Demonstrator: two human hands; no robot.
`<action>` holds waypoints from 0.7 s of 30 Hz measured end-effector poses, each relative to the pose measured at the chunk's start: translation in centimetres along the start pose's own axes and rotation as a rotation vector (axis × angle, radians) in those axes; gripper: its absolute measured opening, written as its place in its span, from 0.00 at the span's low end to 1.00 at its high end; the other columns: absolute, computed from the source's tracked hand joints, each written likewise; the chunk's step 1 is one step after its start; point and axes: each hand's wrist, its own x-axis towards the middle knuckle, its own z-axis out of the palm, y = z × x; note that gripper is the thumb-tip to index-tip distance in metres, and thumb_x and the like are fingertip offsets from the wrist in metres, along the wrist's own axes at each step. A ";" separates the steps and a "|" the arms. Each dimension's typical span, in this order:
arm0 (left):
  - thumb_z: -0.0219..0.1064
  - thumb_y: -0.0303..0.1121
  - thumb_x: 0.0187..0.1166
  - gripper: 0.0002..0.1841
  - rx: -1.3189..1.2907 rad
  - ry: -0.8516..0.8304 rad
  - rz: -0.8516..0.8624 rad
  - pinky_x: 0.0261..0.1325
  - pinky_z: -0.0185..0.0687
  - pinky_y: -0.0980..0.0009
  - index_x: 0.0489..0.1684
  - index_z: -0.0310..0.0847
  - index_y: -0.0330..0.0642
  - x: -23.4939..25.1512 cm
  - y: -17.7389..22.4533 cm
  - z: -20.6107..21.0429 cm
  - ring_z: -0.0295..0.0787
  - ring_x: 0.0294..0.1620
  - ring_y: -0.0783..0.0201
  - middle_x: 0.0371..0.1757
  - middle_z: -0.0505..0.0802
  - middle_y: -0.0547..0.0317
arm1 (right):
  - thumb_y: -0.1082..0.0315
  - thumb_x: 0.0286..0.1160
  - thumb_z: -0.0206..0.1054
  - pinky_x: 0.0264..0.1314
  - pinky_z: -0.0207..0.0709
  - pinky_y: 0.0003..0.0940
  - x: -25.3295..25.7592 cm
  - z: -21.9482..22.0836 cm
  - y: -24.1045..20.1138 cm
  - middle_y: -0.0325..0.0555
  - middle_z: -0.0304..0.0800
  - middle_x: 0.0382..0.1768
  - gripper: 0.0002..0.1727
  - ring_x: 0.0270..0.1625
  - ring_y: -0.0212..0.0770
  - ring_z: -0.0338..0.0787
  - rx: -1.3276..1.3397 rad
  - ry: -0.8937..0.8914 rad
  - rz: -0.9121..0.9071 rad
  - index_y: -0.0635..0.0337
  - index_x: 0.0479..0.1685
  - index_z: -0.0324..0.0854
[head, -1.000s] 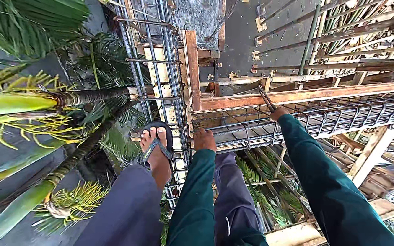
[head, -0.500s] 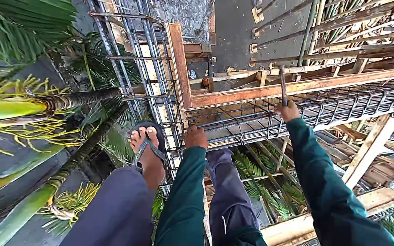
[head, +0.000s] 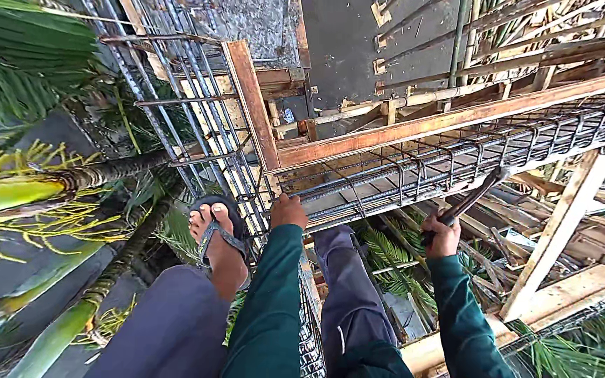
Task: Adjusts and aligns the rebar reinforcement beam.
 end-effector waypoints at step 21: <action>0.72 0.31 0.77 0.25 0.018 0.050 -0.020 0.77 0.72 0.36 0.76 0.80 0.39 0.7 0.0 0.8 0.73 0.79 0.30 0.77 0.77 0.28 | 0.81 0.62 0.58 0.13 0.74 0.29 -10.2 0.0 7.5 0.39 0.73 0.18 0.16 0.12 0.33 0.73 -0.054 -0.201 0.575 0.66 0.52 0.71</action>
